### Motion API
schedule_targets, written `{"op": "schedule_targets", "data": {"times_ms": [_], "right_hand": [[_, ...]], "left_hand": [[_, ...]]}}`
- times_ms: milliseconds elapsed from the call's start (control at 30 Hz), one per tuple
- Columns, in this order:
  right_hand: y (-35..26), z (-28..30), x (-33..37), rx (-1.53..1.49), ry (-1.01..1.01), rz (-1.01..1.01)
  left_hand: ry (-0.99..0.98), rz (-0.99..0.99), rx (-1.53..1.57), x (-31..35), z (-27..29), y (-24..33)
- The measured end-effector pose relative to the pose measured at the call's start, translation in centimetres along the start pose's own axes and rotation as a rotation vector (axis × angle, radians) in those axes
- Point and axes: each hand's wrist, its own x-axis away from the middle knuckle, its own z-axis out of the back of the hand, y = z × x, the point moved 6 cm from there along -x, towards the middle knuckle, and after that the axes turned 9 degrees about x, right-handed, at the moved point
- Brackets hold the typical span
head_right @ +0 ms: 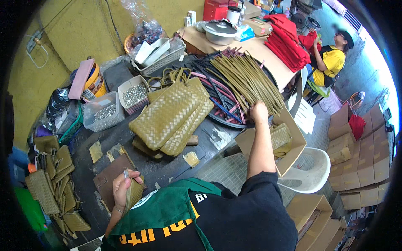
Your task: The person attaches woven straps to small woven pouches by threading the straps through the zipper pull tabs and securing the ends by hand.
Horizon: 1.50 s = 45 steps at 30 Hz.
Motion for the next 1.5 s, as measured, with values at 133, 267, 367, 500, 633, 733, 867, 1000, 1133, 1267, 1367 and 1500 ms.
{"op": "schedule_targets", "data": {"times_ms": [133,267,367,500,633,733,867,1000,1133,1267,1367,1500], "right_hand": [[-0.8,2.5,0.0,-0.921,-0.238,-0.387],[-14.8,12.6,6.1,-1.899,-0.538,-0.136],[-24.1,14.1,13.7,-1.831,-0.997,0.039],[-28.8,15.6,18.9,-1.894,-1.183,0.101],[-28.8,15.3,18.7,-1.748,-1.050,0.145],[-28.6,13.9,16.1,-1.863,-1.013,0.009],[-27.1,12.9,11.3,-1.869,-0.838,-0.075],[-26.6,13.0,9.6,-1.851,-0.781,-0.059],[-26.8,13.3,9.3,-1.838,-0.759,-0.038],[-26.8,13.2,9.2,-1.838,-0.771,-0.006],[-26.1,13.3,8.5,-1.893,-0.735,-0.060],[-23.1,14.1,5.4,-2.106,-0.617,-0.085]], "left_hand": [[-0.037,0.084,-0.002,0.2,-0.4,0.4],[-0.104,0.157,0.026,-0.5,-2.9,1.4],[-0.150,0.201,-0.056,-1.6,-3.5,0.9],[-0.084,0.205,-0.167,-1.8,-3.6,0.3],[0.006,0.134,-0.207,-1.6,-3.2,0.8],[0.022,0.091,-0.260,-0.8,-2.2,1.2],[0.036,0.083,-0.249,0.2,-1.0,1.9],[0.089,0.077,-0.230,0.6,-0.3,2.4],[0.116,0.074,-0.218,0.7,-0.1,2.4],[0.146,0.089,-0.203,0.7,-0.1,2.3],[0.168,0.055,-0.216,0.7,0.0,2.6],[0.252,0.003,-0.232,1.0,1.6,3.0]]}}
